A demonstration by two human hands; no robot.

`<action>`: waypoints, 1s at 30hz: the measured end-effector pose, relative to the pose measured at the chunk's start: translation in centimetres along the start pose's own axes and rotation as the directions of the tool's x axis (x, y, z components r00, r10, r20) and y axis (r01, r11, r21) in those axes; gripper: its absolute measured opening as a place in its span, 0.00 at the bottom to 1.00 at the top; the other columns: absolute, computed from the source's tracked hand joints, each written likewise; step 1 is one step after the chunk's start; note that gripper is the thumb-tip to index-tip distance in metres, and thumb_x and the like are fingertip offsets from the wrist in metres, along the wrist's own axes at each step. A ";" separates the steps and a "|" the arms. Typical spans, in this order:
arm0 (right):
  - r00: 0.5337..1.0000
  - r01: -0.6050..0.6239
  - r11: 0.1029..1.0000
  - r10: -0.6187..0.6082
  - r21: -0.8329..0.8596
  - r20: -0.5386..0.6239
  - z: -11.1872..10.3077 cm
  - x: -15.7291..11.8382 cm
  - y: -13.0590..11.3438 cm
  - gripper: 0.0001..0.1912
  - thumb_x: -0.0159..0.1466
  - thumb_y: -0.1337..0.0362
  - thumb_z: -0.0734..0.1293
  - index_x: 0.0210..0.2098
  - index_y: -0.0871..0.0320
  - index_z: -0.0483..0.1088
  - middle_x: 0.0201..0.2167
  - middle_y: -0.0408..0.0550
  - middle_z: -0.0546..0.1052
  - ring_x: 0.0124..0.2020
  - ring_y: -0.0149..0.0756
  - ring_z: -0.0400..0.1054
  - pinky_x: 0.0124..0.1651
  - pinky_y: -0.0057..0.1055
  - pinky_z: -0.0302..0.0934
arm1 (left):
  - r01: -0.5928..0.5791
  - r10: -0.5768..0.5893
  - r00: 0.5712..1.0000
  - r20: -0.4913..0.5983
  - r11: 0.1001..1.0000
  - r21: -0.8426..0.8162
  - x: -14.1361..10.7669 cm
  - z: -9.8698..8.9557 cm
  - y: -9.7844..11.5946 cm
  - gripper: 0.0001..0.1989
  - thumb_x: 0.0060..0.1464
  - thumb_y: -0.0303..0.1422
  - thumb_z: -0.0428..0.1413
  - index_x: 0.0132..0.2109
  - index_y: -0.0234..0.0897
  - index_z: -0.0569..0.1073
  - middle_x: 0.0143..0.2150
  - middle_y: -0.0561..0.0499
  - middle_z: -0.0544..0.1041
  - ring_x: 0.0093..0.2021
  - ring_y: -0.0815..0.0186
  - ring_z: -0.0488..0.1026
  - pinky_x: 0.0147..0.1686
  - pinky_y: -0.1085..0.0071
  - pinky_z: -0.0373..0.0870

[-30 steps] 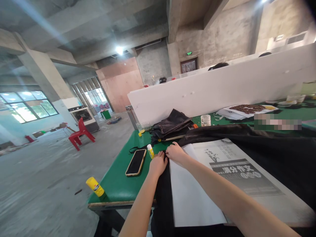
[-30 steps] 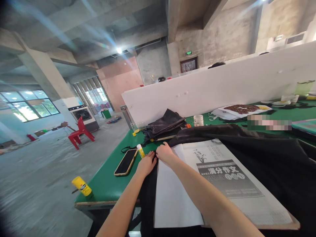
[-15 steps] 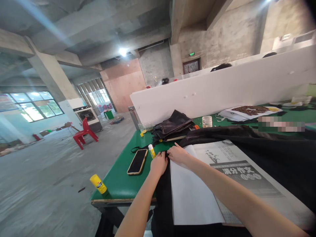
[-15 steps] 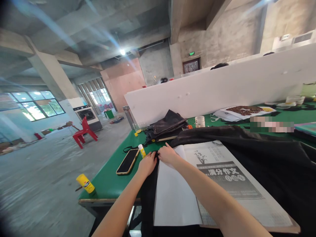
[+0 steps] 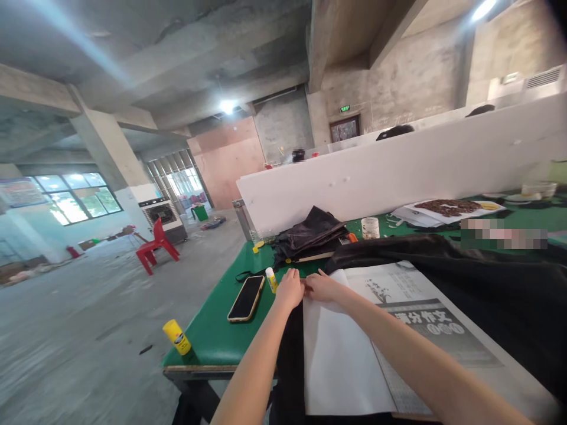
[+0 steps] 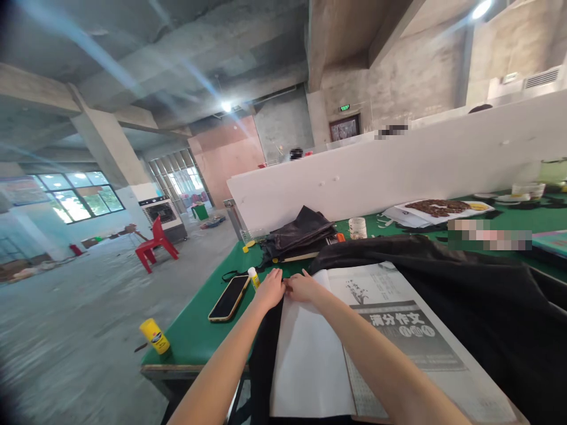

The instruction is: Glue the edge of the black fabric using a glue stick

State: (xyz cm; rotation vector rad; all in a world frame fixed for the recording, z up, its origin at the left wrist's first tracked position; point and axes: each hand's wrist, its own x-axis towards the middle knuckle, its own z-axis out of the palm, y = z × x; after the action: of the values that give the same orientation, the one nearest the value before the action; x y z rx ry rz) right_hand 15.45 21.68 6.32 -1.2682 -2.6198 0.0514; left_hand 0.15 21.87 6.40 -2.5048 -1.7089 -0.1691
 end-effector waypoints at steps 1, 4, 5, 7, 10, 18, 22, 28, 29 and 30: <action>1.000 0.012 1.000 -0.012 0.004 -0.009 0.1 -0.2 0.0 0.20 0.64 0.62 0.55 0.55 0.52 0.64 0.52 0.50 0.70 0.53 0.39 0.62 0.59 0.46 0.46 | 0.005 -0.004 1.000 0.023 1.000 -0.011 -0.1 0.5 0.0 0.25 0.59 0.33 0.39 0.61 0.26 0.58 0.63 0.38 0.58 0.64 0.58 0.52 0.59 0.63 0.52; 0.998 0.040 0.999 -0.040 0.000 -0.042 0.3 -0.6 -0.2 0.21 0.65 0.62 0.54 0.57 0.51 0.60 0.56 0.48 0.66 0.55 0.39 0.59 0.59 0.45 0.45 | 0.024 -0.020 0.995 0.094 0.999 -0.040 -0.5 1.8 -0.3 0.28 0.60 0.38 0.36 0.63 0.25 0.53 0.66 0.39 0.52 0.65 0.58 0.48 0.61 0.59 0.48; 0.998 0.041 0.999 -0.041 -0.007 -0.056 0.4 -0.7 -0.3 0.21 0.65 0.62 0.53 0.57 0.52 0.61 0.56 0.48 0.66 0.55 0.39 0.59 0.60 0.44 0.44 | 0.030 -0.024 0.994 0.110 0.998 -0.048 -0.6 2.0 -0.5 0.28 0.60 0.38 0.35 0.63 0.26 0.52 0.66 0.40 0.52 0.66 0.58 0.47 0.61 0.57 0.47; 0.996 0.031 0.999 -0.034 -0.031 -0.086 0.4 -0.8 -0.4 0.19 0.66 0.62 0.53 0.54 0.53 0.64 0.53 0.47 0.69 0.53 0.37 0.61 0.61 0.43 0.41 | 0.032 -0.023 0.991 0.134 0.997 -0.064 -0.6 2.3 -0.9 0.28 0.61 0.39 0.32 0.64 0.31 0.53 0.66 0.43 0.51 0.66 0.59 0.46 0.61 0.54 0.46; 0.991 -0.026 0.995 0.013 -0.097 -0.133 0.5 -1.0 -0.1 0.17 0.65 0.62 0.54 0.45 0.56 0.70 0.43 0.49 0.75 0.48 0.37 0.65 0.63 0.43 0.33 | 0.029 -0.016 0.990 0.141 0.996 -0.085 -0.7 2.4 -1.2 0.28 0.62 0.41 0.30 0.64 0.36 0.52 0.67 0.48 0.49 0.66 0.61 0.44 0.61 0.51 0.45; 0.953 -0.248 0.920 0.175 -0.304 -0.247 0.5 -1.4 2.7 0.12 0.61 0.66 0.59 0.29 0.60 0.74 0.26 0.50 0.75 0.37 0.39 0.66 0.63 0.45 0.28 | 0.028 -0.020 0.997 0.078 0.994 -0.101 -1.3 2.9 -0.9 0.27 0.61 0.43 0.31 0.65 0.41 0.51 0.68 0.49 0.47 0.67 0.60 0.43 0.61 0.50 0.40; 0.937 -0.289 0.877 0.176 -0.385 -0.302 -0.1 -2.0 4.7 0.09 0.58 0.67 0.61 0.28 0.59 0.73 0.27 0.50 0.74 0.39 0.41 0.65 0.63 0.48 0.28 | 0.020 -0.012 0.997 0.077 0.994 -0.105 -1.1 3.0 -1.3 0.29 0.61 0.46 0.29 0.65 0.42 0.51 0.68 0.49 0.47 0.67 0.59 0.43 0.61 0.49 0.40; 0.944 -0.249 0.819 0.086 -0.518 -0.318 -2.5 -5.4 8.0 0.11 0.60 0.69 0.59 0.26 0.57 0.71 0.25 0.46 0.71 0.40 0.41 0.62 0.63 0.52 0.25 | 0.004 0.004 0.997 0.073 0.994 -0.111 -1.1 3.4 -1.4 0.34 0.58 0.53 0.29 0.65 0.42 0.49 0.68 0.48 0.46 0.67 0.57 0.42 0.62 0.50 0.39; 0.946 -0.240 0.806 0.070 -0.541 -0.316 -3.0 -6.3 8.5 0.11 0.60 0.70 0.59 0.26 0.57 0.71 0.25 0.46 0.71 0.40 0.41 0.62 0.63 0.53 0.25 | 0.003 0.005 0.998 0.070 0.994 -0.113 -1.1 3.4 -1.4 0.34 0.58 0.54 0.28 0.65 0.42 0.49 0.68 0.47 0.46 0.67 0.57 0.42 0.62 0.50 0.39; 0.948 -0.232 0.794 0.055 -0.562 -0.313 -3.6 -7.2 8.9 0.11 0.60 0.72 0.58 0.27 0.57 0.70 0.25 0.46 0.70 0.40 0.41 0.62 0.63 0.53 0.25 | 0.003 0.005 0.998 0.068 0.993 -0.114 -1.2 3.4 -1.4 0.35 0.58 0.54 0.28 0.65 0.41 0.49 0.68 0.47 0.46 0.67 0.57 0.42 0.62 0.50 0.38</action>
State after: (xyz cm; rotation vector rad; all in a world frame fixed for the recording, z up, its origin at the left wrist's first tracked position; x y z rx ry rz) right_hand 27.39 21.35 7.25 -1.5147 -2.3472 -0.9311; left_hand -1.48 21.81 2.91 -2.6214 -1.7713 -0.1891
